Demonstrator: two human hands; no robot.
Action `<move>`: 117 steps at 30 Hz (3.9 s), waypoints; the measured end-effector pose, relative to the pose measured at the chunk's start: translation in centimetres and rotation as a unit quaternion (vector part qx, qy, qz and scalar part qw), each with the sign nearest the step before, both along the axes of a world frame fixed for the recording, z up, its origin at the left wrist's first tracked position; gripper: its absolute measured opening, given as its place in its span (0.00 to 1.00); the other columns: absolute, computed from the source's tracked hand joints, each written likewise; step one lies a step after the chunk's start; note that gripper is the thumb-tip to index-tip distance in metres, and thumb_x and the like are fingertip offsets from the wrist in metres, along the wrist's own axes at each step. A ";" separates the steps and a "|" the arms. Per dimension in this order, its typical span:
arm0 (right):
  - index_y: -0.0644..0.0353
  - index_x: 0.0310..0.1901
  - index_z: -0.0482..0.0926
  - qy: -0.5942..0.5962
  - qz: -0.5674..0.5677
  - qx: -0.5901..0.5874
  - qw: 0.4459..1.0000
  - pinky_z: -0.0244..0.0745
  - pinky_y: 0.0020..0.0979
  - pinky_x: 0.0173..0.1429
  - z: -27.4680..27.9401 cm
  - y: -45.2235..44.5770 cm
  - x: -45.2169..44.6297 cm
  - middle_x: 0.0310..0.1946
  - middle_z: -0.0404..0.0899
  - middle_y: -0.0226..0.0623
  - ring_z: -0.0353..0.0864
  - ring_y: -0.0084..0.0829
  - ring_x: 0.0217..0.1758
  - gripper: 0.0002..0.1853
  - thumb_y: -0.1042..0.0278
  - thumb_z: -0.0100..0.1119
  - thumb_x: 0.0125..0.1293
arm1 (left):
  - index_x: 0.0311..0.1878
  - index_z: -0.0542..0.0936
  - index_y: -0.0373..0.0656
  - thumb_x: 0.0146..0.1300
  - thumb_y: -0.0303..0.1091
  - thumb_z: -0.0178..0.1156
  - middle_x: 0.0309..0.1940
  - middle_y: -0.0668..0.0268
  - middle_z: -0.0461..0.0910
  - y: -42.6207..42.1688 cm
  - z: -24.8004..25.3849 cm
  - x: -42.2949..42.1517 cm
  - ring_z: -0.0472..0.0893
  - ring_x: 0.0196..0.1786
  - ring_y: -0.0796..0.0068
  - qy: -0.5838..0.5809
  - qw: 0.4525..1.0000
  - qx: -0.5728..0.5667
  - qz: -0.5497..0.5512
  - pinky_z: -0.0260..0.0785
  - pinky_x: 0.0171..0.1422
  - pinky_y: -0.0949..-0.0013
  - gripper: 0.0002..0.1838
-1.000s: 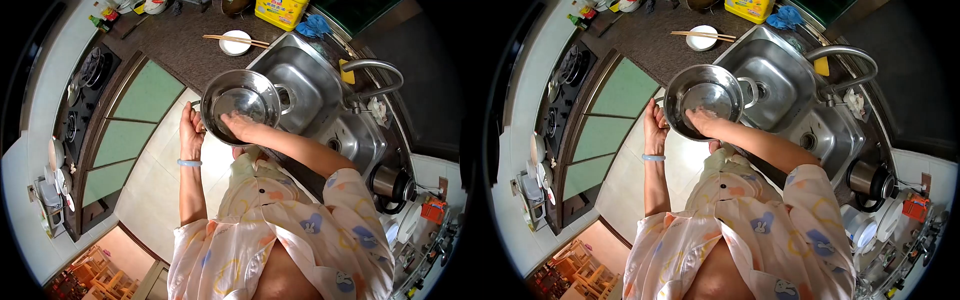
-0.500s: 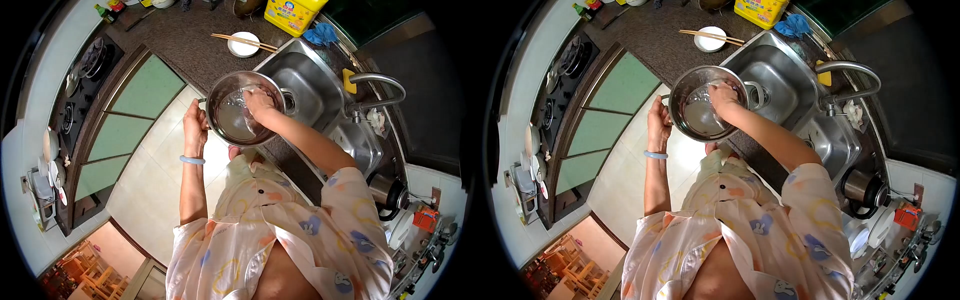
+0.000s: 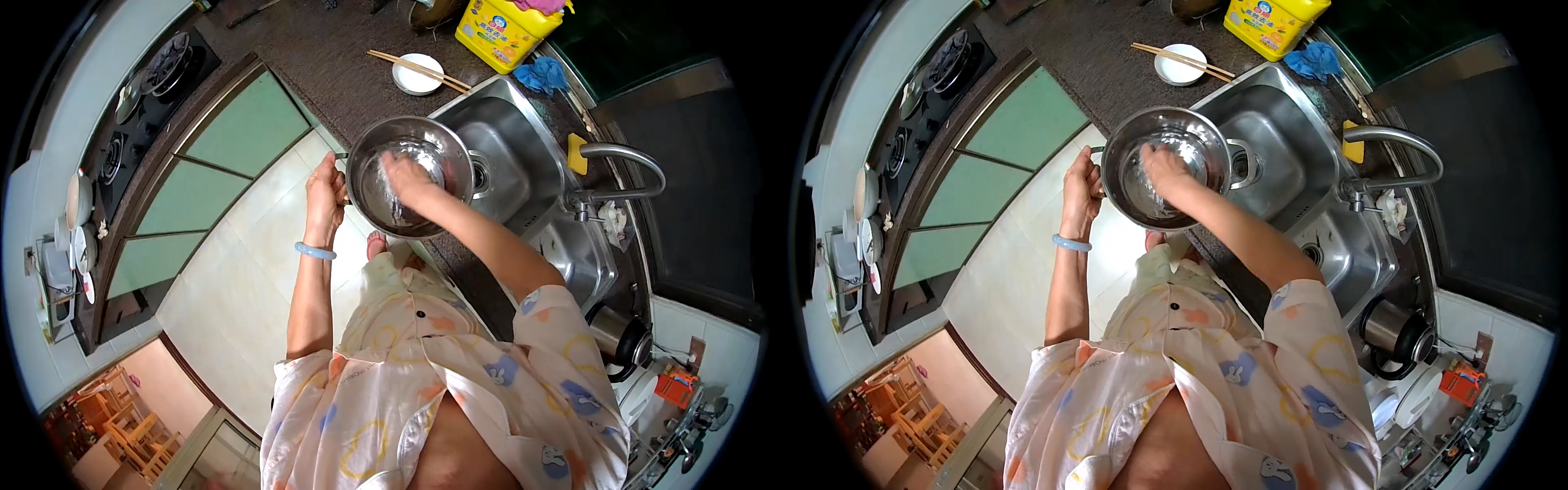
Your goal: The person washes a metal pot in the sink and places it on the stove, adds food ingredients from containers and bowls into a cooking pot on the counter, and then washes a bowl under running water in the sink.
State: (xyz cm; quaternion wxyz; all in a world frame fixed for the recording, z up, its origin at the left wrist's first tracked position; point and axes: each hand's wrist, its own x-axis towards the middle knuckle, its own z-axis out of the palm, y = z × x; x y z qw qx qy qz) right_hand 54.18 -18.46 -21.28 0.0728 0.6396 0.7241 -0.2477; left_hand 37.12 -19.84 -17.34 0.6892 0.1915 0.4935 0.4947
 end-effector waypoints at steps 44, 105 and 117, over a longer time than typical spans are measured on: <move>0.70 0.45 0.79 0.008 0.319 -0.263 0.910 0.76 0.42 0.51 3.1 -2.7 3.1 0.43 0.79 0.61 0.80 0.54 0.48 0.16 0.71 0.52 0.57 | 0.21 0.66 0.51 0.71 0.41 0.53 0.12 0.78 0.59 -1.2 -0.7 1.3 0.54 0.14 0.85 -0.023 0.996 0.013 0.083 0.45 0.18 0.74 0.19; 0.47 0.31 0.78 -0.033 0.405 0.414 0.814 0.65 0.32 0.45 4.7 3.7 6.7 0.37 0.71 0.28 0.71 0.29 0.45 0.03 0.65 0.54 0.57 | 0.20 0.63 0.53 0.72 0.44 0.51 0.12 0.78 0.58 -1.7 0.4 1.7 0.55 0.14 0.84 0.045 0.998 0.006 0.036 0.49 0.17 0.74 0.21; 0.53 0.40 0.81 -0.008 0.203 0.266 0.942 0.71 0.38 0.44 7.0 -2.9 9.2 0.31 0.72 0.38 0.77 0.39 0.42 0.10 0.67 0.60 0.56 | 0.20 0.62 0.53 0.71 0.43 0.52 0.12 0.78 0.57 -2.0 -0.4 1.8 0.54 0.14 0.84 0.037 0.998 0.010 0.053 0.47 0.18 0.74 0.21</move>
